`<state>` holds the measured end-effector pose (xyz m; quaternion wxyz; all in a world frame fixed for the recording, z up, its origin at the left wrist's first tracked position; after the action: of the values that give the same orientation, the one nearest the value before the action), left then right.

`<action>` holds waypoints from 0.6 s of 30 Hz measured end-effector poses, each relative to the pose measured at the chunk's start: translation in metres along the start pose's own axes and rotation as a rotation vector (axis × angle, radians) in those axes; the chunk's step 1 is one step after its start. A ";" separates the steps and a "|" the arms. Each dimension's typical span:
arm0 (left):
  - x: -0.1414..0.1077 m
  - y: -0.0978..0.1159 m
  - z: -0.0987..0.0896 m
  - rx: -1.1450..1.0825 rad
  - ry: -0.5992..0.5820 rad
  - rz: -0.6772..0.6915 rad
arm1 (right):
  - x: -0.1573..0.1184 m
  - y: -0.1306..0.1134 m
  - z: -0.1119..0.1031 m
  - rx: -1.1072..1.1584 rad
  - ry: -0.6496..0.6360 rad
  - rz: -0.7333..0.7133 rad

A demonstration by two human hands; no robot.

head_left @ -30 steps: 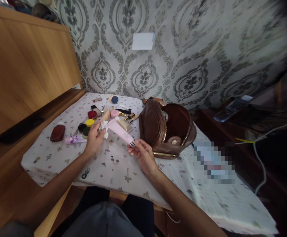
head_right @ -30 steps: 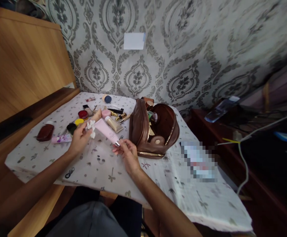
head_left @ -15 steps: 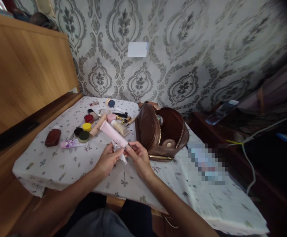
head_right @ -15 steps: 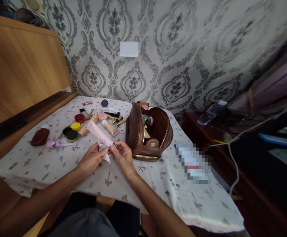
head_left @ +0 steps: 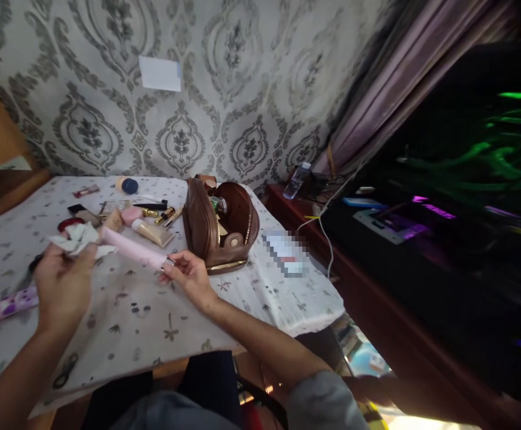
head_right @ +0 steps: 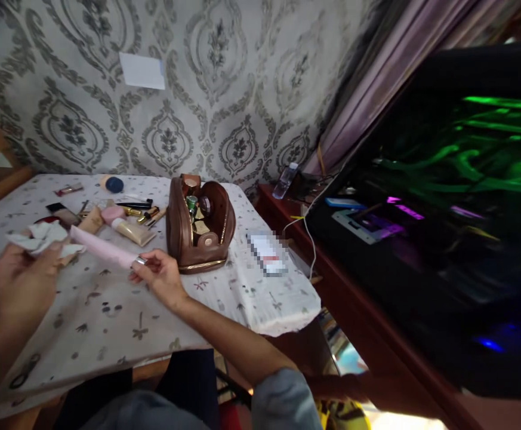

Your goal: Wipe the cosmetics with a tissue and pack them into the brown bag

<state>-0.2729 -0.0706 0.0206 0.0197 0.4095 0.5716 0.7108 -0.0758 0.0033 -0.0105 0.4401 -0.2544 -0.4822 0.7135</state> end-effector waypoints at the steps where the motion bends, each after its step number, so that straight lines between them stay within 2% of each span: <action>1: -0.008 0.007 0.002 0.120 0.013 0.105 | 0.000 0.001 0.000 0.003 0.007 0.004; 2: -0.017 0.014 0.005 0.231 -0.047 0.245 | 0.000 0.002 0.000 0.003 0.012 0.010; 5: -0.043 0.025 0.017 0.422 -0.364 0.652 | 0.000 0.005 0.000 0.010 0.013 0.024; 7: -0.047 0.023 0.020 0.495 -0.488 0.765 | 0.001 0.006 -0.001 0.017 0.001 0.032; 9: -0.037 0.017 0.017 0.596 -0.489 0.740 | 0.002 0.005 -0.001 0.019 -0.006 0.039; 11: -0.017 0.012 0.010 0.690 -0.430 0.613 | 0.002 0.002 -0.002 0.020 0.007 0.040; 14: 0.016 0.008 -0.002 0.740 -0.282 0.289 | 0.000 -0.002 -0.002 0.044 0.050 0.018; 16: 0.030 0.009 -0.008 0.605 -0.195 -0.004 | -0.002 -0.005 -0.001 0.068 0.063 -0.004; 18: 0.033 0.011 -0.008 0.262 -0.141 -0.346 | -0.002 -0.007 -0.002 0.098 0.057 -0.025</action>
<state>-0.2951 -0.0643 0.0482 0.1279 0.3533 0.7178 0.5862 -0.0707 0.0032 -0.0047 0.4745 -0.2469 -0.4371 0.7231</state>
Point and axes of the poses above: each hand's wrist, its own x-axis towards the middle knuckle, its own z-axis out of the palm, y = z × x, the point moved 1 cm from there along x, towards the middle knuckle, and after that the axes turned 6 degrees about y, right-handed, at the moved point
